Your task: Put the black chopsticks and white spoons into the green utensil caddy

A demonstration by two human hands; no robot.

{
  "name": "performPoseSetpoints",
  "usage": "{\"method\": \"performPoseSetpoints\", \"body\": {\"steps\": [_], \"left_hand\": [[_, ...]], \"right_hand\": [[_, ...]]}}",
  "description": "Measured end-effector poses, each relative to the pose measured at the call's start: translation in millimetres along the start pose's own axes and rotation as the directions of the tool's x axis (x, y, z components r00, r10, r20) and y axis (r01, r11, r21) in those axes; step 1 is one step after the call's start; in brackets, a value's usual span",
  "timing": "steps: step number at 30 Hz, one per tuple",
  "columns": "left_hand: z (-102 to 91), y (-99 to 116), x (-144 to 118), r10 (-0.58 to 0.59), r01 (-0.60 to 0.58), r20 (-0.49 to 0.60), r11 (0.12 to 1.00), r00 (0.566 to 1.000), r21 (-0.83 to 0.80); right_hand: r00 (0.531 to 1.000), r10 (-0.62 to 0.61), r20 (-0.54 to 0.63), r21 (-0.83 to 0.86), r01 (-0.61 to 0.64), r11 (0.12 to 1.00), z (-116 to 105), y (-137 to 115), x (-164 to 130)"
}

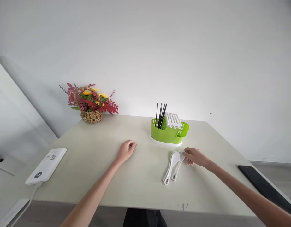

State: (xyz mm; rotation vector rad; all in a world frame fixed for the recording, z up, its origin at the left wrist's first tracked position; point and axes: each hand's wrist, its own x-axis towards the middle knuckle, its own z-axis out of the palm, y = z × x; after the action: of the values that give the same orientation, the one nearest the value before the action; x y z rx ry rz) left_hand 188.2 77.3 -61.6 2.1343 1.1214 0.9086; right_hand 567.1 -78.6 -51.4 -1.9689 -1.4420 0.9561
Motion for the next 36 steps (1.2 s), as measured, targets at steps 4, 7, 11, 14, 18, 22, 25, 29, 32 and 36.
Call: {"method": "performPoseSetpoints", "body": {"steps": [4, 7, 11, 14, 18, 22, 25, 29, 32, 36], "left_hand": [[0.8, -4.3, -2.6, 0.036, -0.036, 0.013, 0.999, 0.999, 0.005], [2.3, -7.1, -3.1, 0.061, -0.061, 0.005, 0.998, 0.998, 0.011], [2.2, -6.9, -3.8, 0.076, -0.077, 0.013, 0.997, 0.997, 0.015], [2.0, -6.4, -4.6, 0.088, -0.088, 0.013, 0.996, 0.996, 0.021], [4.3, -6.8, -6.5, 0.096, -0.097, 0.021, 0.994, 0.995, 0.04], [7.3, -6.4, -9.1, 0.083, -0.084, 0.042, 0.996, 0.996, 0.025], [7.9, -5.1, -10.8, 0.08, -0.081, 0.046, 0.997, 0.996, 0.021], [7.5, -3.1, -11.7, 0.085, -0.086, 0.061, 0.996, 0.995, 0.026], [7.6, -1.2, -11.1, 0.089, -0.092, 0.072, 0.995, 0.993, 0.039], [7.9, 2.0, -9.4, 0.099, -0.106, 0.094, 0.991, 0.991, 0.075]], "right_hand": [[0.998, -0.05, -0.033, -0.032, 0.049, 0.998, -43.0, -8.4, -23.2], [0.981, -0.14, -0.137, -0.079, 0.13, 0.988, -76.9, -36.1, -46.8], [0.849, -0.287, -0.444, -0.228, 0.203, 0.952, -98.9, -98.8, -72.1], [0.705, -0.35, -0.617, -0.29, 0.21, 0.934, -94.7, -145.2, -75.6], [0.511, -0.551, -0.659, -0.492, 0.261, 0.83, -74.1, -177.5, -50.9], [0.335, -0.802, -0.494, -0.777, 0.244, 0.58, -51.5, -174.9, -9.1], [0.264, -0.913, -0.311, -0.894, 0.244, 0.376, -37.5, -166.3, 14.5], [0.194, -0.966, -0.171, -0.931, 0.289, 0.223, -21.0, -155.9, 29.4], [0.19, -0.974, -0.12, -0.932, 0.316, 0.176, -10.6, -146.1, 33.8], [0.248, -0.965, -0.089, -0.914, 0.365, 0.178, -2.1, -133.4, 36.1]]}}
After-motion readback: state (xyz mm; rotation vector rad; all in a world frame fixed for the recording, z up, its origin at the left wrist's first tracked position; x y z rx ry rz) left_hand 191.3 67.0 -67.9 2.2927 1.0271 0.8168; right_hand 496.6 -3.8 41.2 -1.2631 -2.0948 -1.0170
